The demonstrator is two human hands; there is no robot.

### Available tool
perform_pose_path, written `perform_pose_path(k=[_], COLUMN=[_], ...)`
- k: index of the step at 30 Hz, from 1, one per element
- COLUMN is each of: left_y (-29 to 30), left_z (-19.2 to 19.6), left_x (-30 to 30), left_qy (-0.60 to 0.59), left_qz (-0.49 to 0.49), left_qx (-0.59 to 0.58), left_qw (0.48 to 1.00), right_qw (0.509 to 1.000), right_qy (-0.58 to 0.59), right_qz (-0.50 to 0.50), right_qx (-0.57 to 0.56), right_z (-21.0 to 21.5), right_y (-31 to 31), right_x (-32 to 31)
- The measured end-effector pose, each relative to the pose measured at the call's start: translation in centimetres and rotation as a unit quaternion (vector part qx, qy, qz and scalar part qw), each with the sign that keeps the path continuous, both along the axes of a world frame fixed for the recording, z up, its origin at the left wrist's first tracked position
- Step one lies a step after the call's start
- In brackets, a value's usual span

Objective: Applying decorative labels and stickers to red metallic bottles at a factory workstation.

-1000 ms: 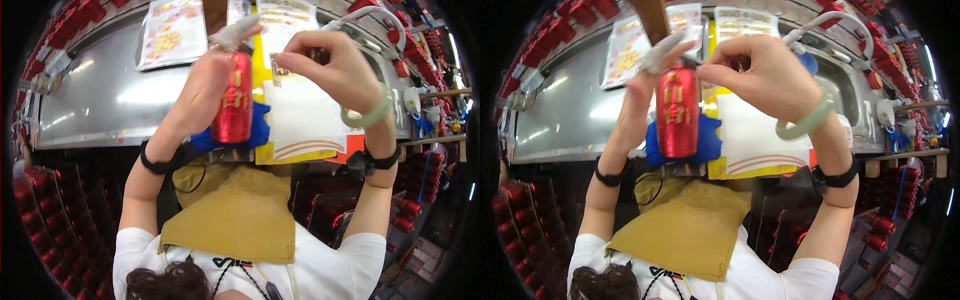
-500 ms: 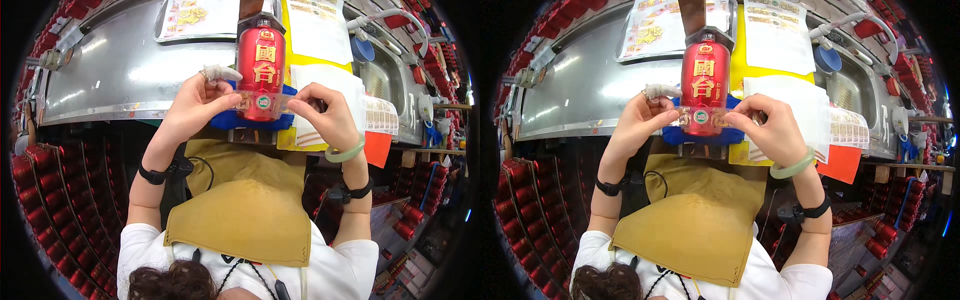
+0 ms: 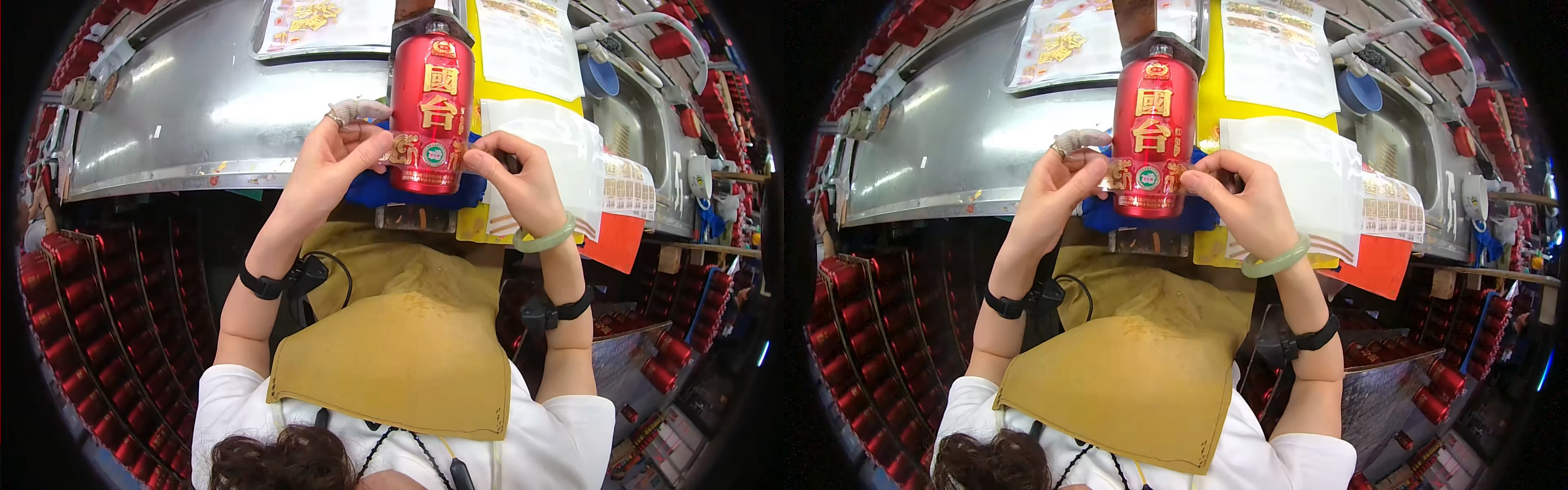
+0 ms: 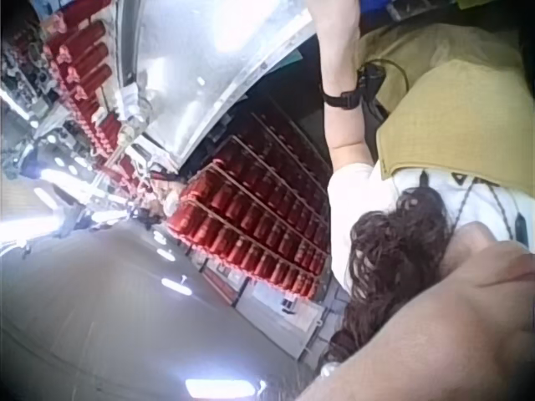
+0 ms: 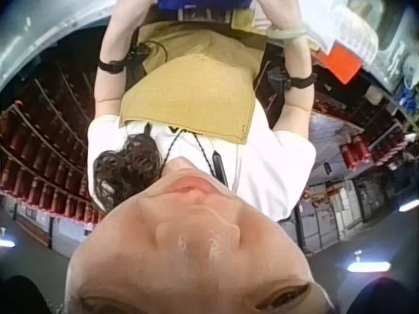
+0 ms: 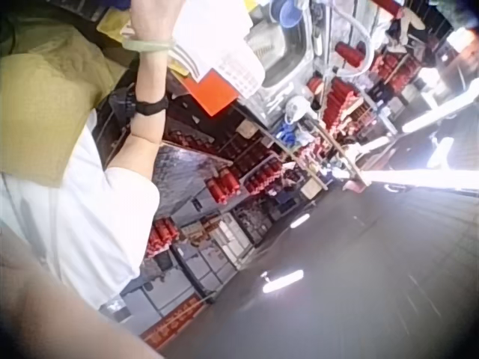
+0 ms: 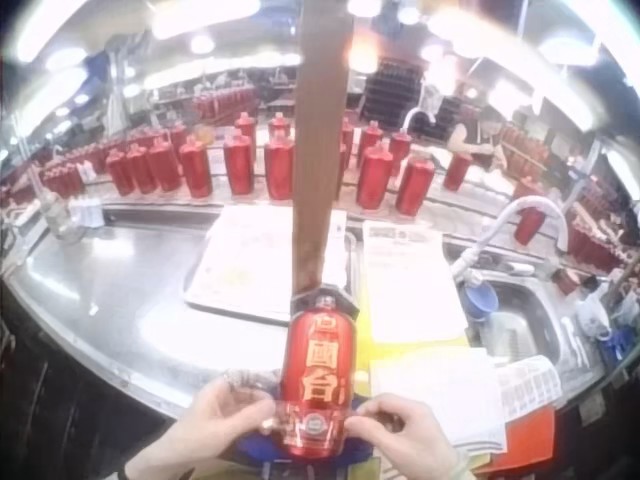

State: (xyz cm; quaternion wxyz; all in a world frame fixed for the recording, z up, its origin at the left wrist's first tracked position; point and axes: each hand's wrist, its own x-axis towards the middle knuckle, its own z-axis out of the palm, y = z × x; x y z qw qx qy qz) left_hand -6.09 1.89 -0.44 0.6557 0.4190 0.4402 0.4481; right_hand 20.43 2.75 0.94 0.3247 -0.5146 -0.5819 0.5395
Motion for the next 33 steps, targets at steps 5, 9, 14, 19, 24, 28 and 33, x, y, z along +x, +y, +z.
perform_pose_path(k=[5,9,14,19,24,28,33], left_y=[-0.4,-0.3,-0.4,-0.2,-0.1,-0.3,-0.2], left_z=[0.0,0.0,-0.4,-0.3,-0.4,-0.3,-0.3], left_x=[0.1,-0.3,0.3,0.3,0.3,0.3,0.3], left_qy=[-0.025,-0.139,0.015,0.003,-0.003,0.006,0.014], left_qz=[0.013,0.029,0.040,0.040,0.032,0.036,0.028], left_qx=[-0.002,-0.068,-0.027,-0.032,-0.045,-0.042,-0.043], left_qw=[1.000,0.987,0.999,0.999,0.998,0.998,0.999], right_qw=[1.000,1.000,1.000,1.000,0.999,0.999,0.999], right_qy=[0.017,0.015,0.020,0.019,0.033,0.030,0.025], right_qz=[-0.001,0.003,-0.005,-0.005,-0.009,-0.005,-0.004], right_qx=[-0.009,-0.003,-0.004,-0.009,-0.018,-0.017,-0.020], right_z=[-0.5,-0.6,-0.5,-0.6,-0.6,-0.4,-0.5], right_y=[0.0,0.0,-0.1,-0.1,-0.1,0.1,0.1], right_x=[-0.1,-0.1,-0.4,-0.3,-0.2,-0.3,-0.2])
